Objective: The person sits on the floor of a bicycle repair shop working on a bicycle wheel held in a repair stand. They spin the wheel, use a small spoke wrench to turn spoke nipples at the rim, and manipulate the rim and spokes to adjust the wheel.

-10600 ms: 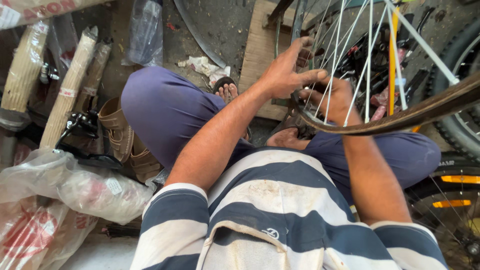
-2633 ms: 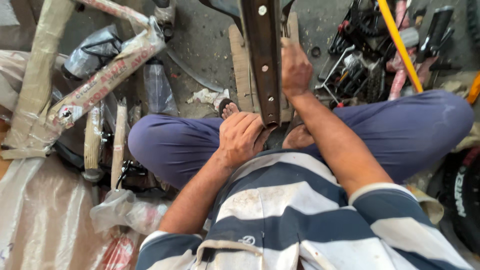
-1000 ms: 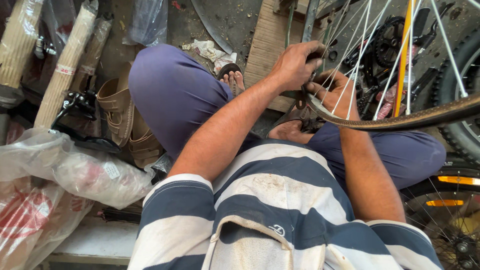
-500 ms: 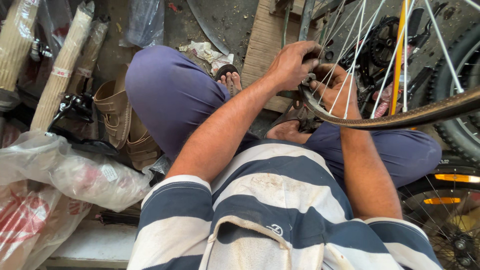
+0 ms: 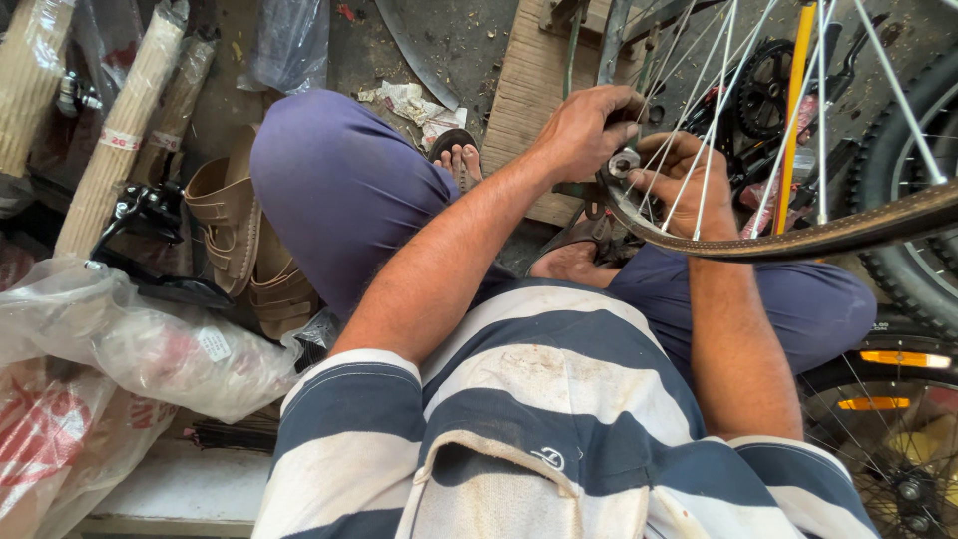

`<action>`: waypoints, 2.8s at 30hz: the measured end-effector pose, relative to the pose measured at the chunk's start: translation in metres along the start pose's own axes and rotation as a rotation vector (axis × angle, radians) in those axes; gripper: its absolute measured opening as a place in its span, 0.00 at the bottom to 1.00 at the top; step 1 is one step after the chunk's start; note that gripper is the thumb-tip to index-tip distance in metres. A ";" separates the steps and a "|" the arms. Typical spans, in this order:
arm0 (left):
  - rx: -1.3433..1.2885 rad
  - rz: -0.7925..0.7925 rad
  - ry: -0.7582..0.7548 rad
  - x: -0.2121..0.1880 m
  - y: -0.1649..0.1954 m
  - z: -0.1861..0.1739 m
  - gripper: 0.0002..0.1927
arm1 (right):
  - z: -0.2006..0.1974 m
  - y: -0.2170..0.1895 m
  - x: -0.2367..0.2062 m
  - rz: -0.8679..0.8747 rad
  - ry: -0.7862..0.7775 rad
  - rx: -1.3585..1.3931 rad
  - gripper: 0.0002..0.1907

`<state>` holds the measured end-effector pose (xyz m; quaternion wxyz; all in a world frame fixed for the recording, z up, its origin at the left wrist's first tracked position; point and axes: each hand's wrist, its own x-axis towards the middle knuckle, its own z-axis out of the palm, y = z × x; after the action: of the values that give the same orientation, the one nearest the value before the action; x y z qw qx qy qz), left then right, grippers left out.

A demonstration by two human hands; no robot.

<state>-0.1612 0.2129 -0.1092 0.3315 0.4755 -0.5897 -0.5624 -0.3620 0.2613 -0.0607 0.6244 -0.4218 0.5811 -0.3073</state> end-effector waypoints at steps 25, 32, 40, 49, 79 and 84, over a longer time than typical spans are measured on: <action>0.041 -0.065 0.023 -0.002 0.016 -0.005 0.11 | -0.008 0.015 -0.001 0.106 0.192 0.314 0.14; 0.092 -0.020 -0.004 -0.002 0.015 -0.007 0.12 | -0.013 0.014 -0.001 -0.001 0.170 0.662 0.10; 0.034 -0.051 -0.020 -0.001 0.015 -0.006 0.11 | -0.016 0.024 0.006 0.091 0.184 0.683 0.08; 0.039 -0.053 -0.009 -0.003 0.019 -0.009 0.11 | -0.010 0.034 0.011 0.121 0.116 0.682 0.17; 0.041 -0.051 -0.059 -0.003 0.019 -0.011 0.13 | 0.008 0.016 0.012 0.035 0.118 -0.168 0.18; 0.033 -0.014 -0.047 -0.003 0.019 -0.011 0.12 | 0.005 0.012 0.007 -0.005 0.016 -0.118 0.19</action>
<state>-0.1537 0.2103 -0.0884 0.3056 0.4717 -0.6033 -0.5659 -0.3577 0.2616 -0.0748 0.5932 -0.4569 0.6021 -0.2772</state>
